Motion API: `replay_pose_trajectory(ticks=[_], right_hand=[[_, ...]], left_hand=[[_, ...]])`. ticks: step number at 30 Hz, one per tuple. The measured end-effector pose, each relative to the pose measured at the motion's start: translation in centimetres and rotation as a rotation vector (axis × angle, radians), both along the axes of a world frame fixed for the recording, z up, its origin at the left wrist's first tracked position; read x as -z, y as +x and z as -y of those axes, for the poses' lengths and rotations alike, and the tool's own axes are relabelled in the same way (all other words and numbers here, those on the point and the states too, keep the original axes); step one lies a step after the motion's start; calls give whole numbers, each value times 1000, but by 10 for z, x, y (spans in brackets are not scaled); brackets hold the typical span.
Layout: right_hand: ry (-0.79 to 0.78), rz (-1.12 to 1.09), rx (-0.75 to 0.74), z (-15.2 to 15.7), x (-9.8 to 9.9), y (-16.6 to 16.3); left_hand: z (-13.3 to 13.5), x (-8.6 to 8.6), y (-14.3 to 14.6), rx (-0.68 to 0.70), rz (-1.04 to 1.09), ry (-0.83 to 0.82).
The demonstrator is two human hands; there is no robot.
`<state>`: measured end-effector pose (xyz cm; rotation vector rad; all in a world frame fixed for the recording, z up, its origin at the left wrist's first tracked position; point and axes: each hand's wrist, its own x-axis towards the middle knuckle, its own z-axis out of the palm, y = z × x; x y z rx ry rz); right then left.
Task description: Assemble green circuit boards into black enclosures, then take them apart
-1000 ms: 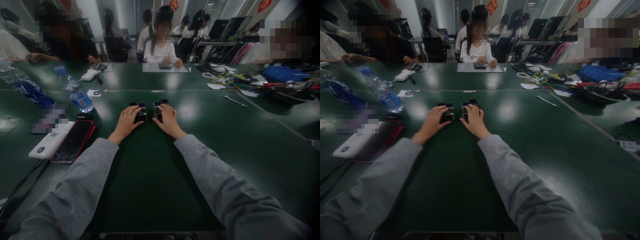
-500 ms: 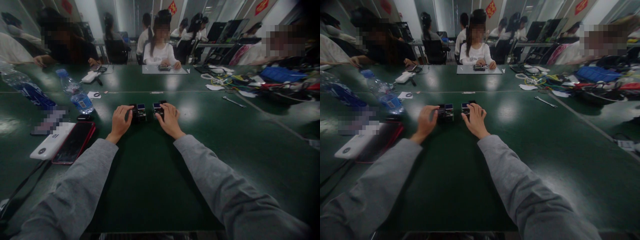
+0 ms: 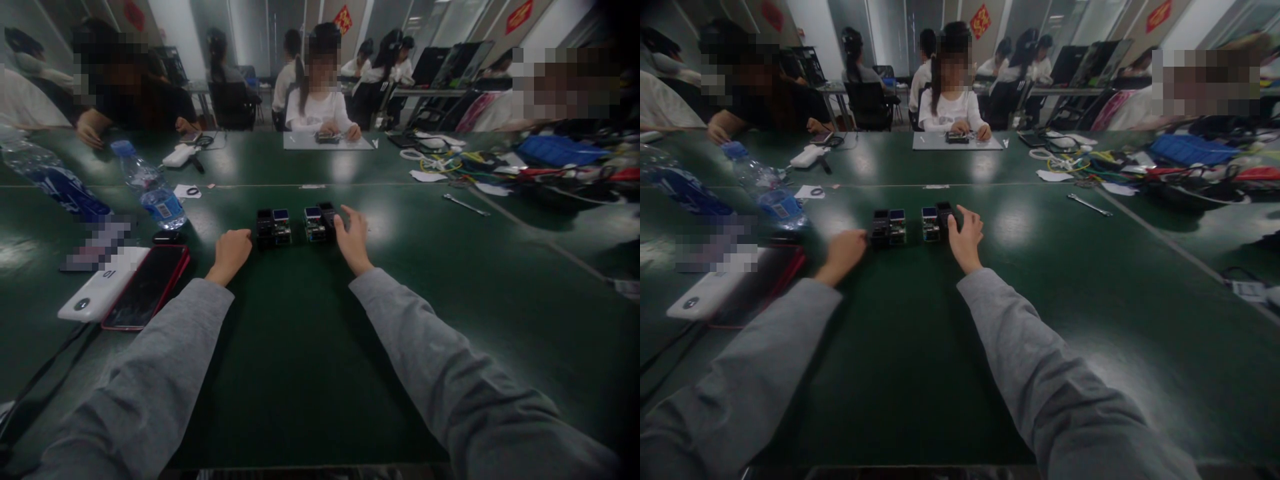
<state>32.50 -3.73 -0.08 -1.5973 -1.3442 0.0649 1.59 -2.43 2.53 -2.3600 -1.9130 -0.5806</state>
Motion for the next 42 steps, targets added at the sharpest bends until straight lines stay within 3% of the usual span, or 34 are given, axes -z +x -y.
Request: replay_pose_trajectory(ticks=[5, 12, 20, 25, 32, 42], right_hand=[[-13, 25, -140, 4, -5, -1], [-8, -31, -242, 9, -11, -5], [-103, 13, -94, 25, -22, -11], [-118, 126, -19, 31, -23, -15], [98, 403, -113, 32, -28, -21], [-18, 657, -266, 38, -33, -30]], left_hand=[[6, -12, 9, -19, -202, -198], [11, -19, 11, -27, -235, -240], [11, -19, 11, -32, -216, -250], [11, -23, 13, -30, -214, -275], [12, -23, 13, -32, -220, -270], [11, -22, 14, -36, -226, -269]])
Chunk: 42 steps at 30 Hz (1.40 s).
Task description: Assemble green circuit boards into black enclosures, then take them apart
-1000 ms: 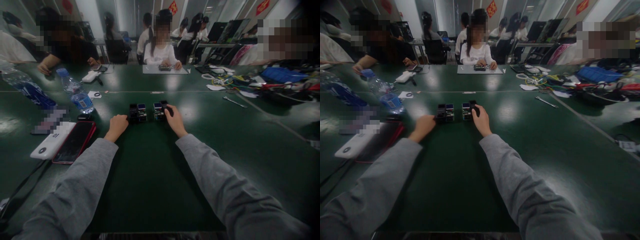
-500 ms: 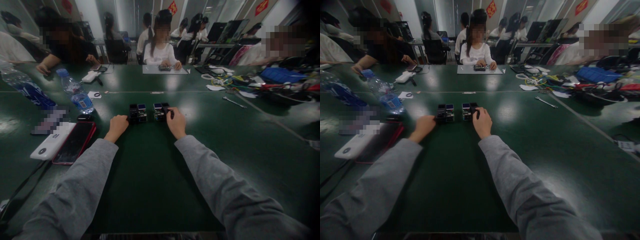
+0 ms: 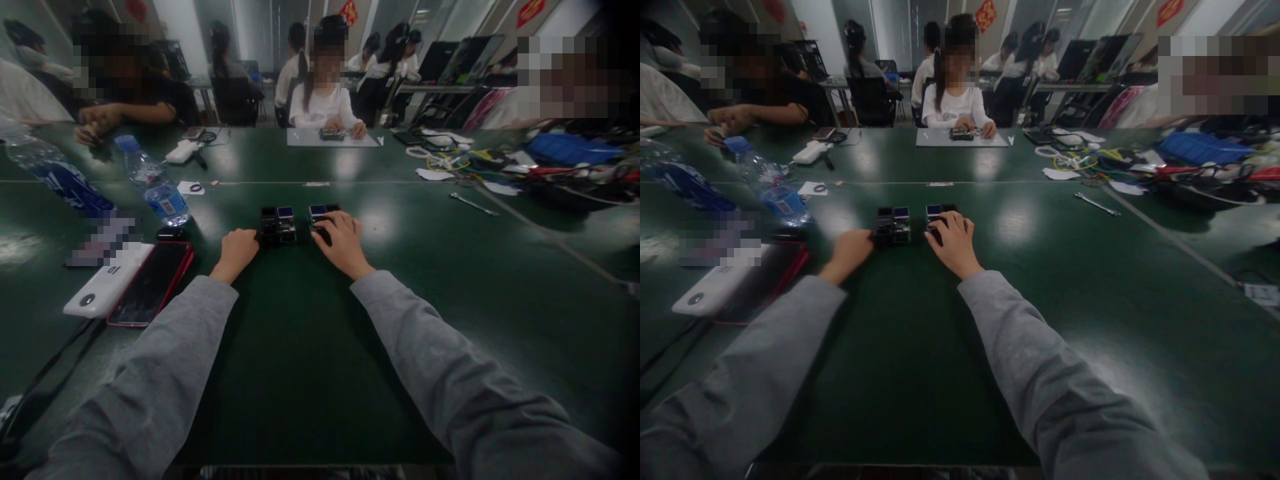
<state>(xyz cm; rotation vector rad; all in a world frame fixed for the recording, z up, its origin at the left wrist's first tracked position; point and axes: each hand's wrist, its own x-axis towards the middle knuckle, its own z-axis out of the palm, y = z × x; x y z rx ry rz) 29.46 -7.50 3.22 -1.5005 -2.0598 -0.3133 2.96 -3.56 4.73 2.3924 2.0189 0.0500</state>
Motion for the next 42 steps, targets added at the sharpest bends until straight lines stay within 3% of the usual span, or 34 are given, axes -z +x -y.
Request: replay_pose_trajectory(ticks=[14, 31, 42], right_hand=[[-75, 13, -56, 2, -1, -1], [-47, 5, -76, -2, 6, -1], [-67, 12, -79, -2, 4, -1]], left_hand=[[4, -3, 0, 9, 3, 6], [1, 2, -2, 22, -2, 34], [4, -4, 1, -2, -2, 5]])
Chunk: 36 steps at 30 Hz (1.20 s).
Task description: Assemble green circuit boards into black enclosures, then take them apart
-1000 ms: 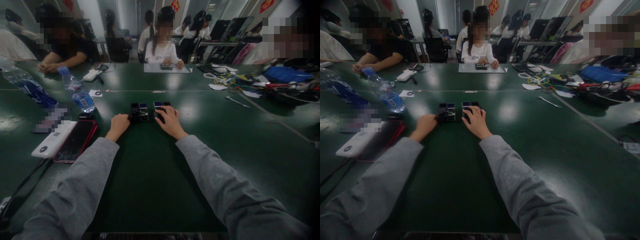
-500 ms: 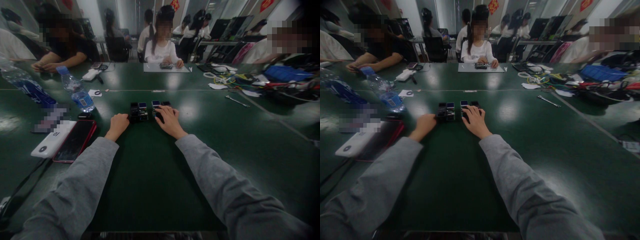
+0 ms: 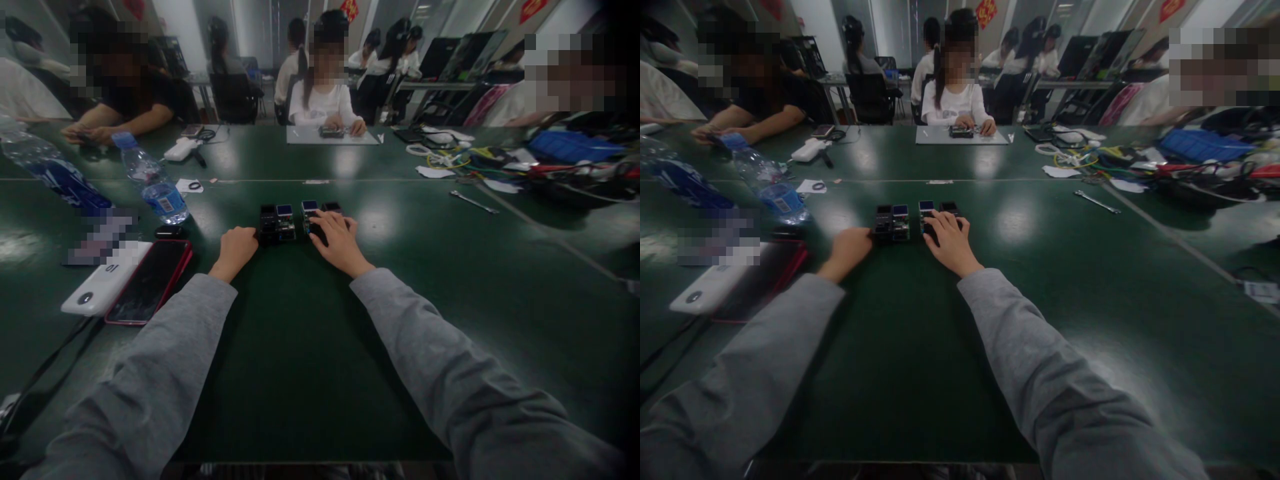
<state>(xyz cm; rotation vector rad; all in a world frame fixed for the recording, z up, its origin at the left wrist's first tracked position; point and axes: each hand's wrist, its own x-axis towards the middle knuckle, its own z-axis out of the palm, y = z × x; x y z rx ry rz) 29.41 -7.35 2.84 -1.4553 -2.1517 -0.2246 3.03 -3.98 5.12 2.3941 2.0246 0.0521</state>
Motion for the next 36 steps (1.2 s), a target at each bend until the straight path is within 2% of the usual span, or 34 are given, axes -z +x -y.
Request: replay_pose_trajectory(ticks=[11, 36], right_hand=[[-4, 5, 10, 0, 0, 0], [-2, 15, 29, 1, 0, 0]], left_hand=[[-3, 4, -1, -11, -13, 7], [-1, 2, 0, 5, -5, 7]])
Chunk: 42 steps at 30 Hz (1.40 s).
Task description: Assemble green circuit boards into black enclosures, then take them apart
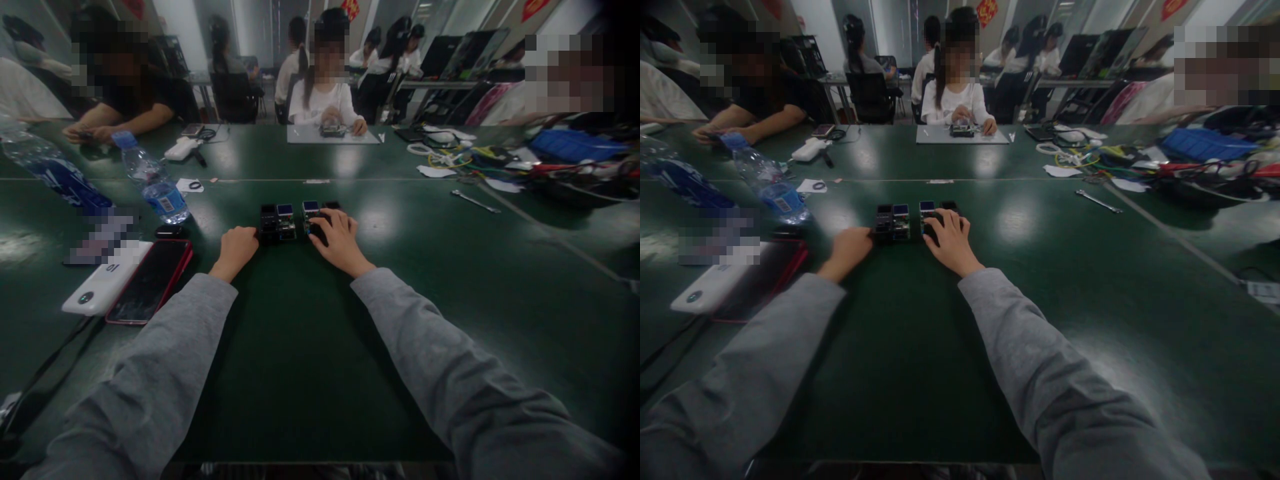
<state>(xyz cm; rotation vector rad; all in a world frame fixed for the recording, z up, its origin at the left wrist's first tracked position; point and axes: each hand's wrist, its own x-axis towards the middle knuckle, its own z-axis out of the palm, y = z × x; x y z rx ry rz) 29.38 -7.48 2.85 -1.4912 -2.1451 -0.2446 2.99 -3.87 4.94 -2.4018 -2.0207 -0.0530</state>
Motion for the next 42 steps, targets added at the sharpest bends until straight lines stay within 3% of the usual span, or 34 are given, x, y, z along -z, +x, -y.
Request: replay_pose_trajectory(ticks=[7, 19, 27, 32, 42], right_hand=[[73, -91, 21, -1, 0, -1], [125, -405, 229, -19, 14, 11], [118, -490, 93, -29, 25, 19], [83, -428, 27, -27, 25, 16], [59, -428, 16, -25, 22, 15]], left_hand=[[-1, 1, 0, -4, -2, 10], [-3, 5, -3, 10, 8, 22], [-2, 4, -2, 8, 10, 11], [-2, 3, -2, 3, 1, 7], [-1, 4, -2, 14, 15, 23]])
